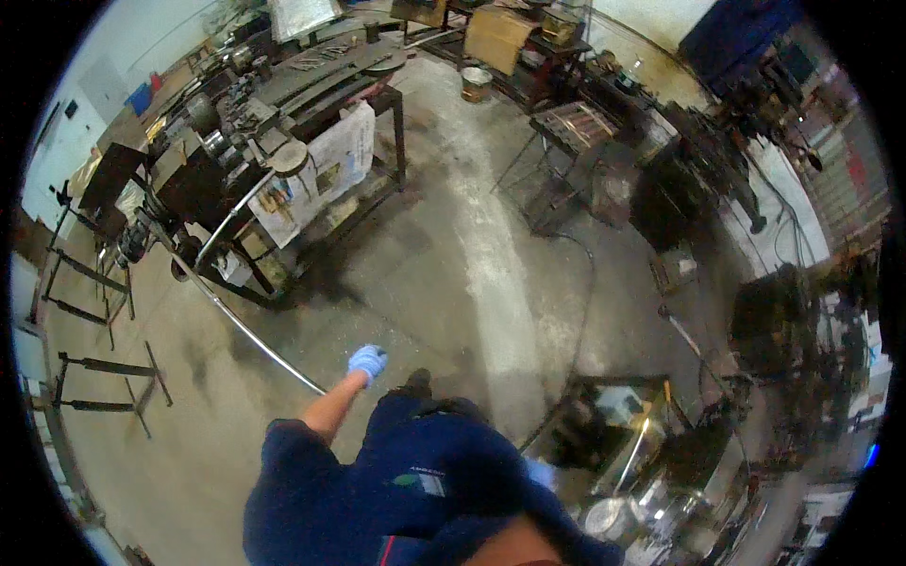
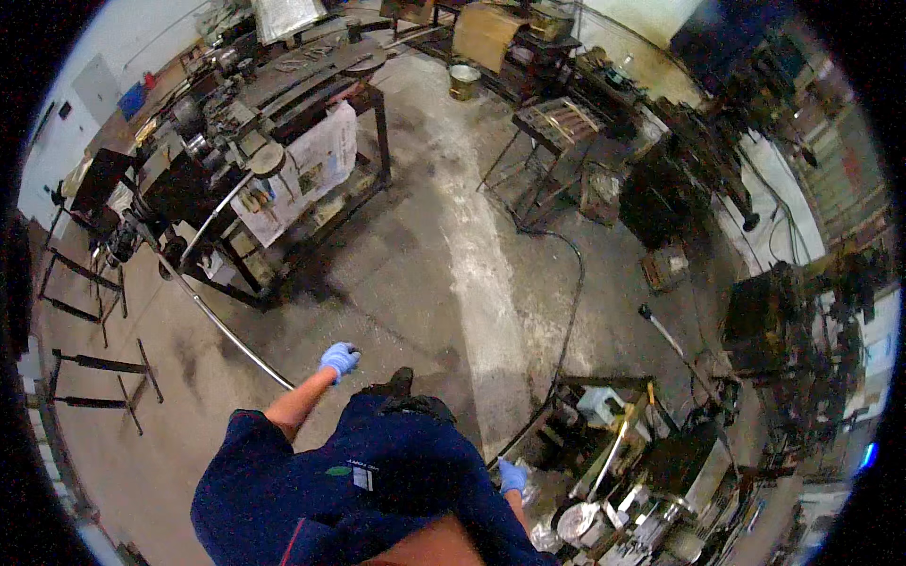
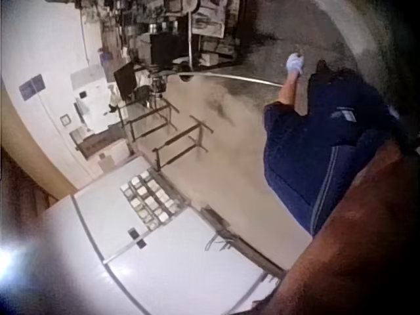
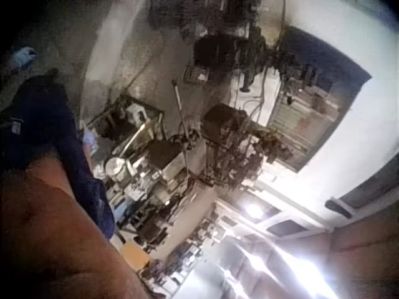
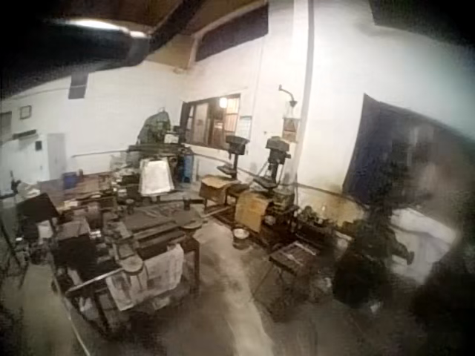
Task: The person operates a metal lathe to machine brass components. They use a long metal rod to clear swarf from the chuck and tool area, then adjust the tool post and tailstock with a wrench. The person also uses a brush to clean the machine bed and collects finished brass parts into a container.
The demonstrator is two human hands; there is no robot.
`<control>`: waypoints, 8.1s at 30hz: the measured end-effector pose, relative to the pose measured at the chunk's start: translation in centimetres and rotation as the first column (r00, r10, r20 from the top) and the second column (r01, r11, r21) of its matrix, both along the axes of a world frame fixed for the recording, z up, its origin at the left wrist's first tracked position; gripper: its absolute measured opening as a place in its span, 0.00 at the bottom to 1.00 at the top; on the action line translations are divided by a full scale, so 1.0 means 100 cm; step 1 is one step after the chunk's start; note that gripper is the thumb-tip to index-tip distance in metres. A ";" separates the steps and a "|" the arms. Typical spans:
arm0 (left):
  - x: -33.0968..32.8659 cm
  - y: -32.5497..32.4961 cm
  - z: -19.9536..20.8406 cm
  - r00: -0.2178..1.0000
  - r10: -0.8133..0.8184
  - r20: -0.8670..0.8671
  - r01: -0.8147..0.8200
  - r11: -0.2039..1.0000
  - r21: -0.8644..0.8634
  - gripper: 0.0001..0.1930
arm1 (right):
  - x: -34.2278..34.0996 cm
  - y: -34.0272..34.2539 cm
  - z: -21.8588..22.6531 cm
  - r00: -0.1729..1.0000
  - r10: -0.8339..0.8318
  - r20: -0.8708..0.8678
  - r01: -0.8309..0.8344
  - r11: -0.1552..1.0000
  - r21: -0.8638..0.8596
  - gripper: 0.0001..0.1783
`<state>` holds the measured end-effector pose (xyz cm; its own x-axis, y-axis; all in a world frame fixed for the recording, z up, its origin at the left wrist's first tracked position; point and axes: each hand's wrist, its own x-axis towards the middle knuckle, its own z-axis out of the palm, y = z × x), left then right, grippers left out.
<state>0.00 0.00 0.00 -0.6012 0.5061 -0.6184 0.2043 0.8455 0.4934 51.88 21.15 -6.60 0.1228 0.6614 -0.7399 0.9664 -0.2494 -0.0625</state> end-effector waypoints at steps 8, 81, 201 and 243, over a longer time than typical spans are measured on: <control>0.004 0.047 0.028 0.987 0.013 0.159 -0.051 0.970 0.238 0.20 | -0.076 0.105 -0.036 0.864 0.497 0.074 -0.502 0.863 0.064 0.26; -0.449 0.407 -0.056 0.917 -0.065 0.394 -0.019 0.979 0.204 0.09 | -0.380 0.228 0.039 0.988 -0.143 0.050 0.139 0.988 0.072 0.29; 0.495 1.345 -0.074 0.554 -0.832 0.001 0.641 0.426 -0.638 0.11 | 0.669 0.831 -0.305 0.001 -0.989 -0.149 1.000 -0.002 0.021 0.37; 0.611 1.347 0.209 -0.980 -0.066 -0.188 -0.115 -0.582 0.805 0.24 | 0.052 0.953 0.363 0.553 -0.541 -0.633 0.364 -0.527 0.768 0.18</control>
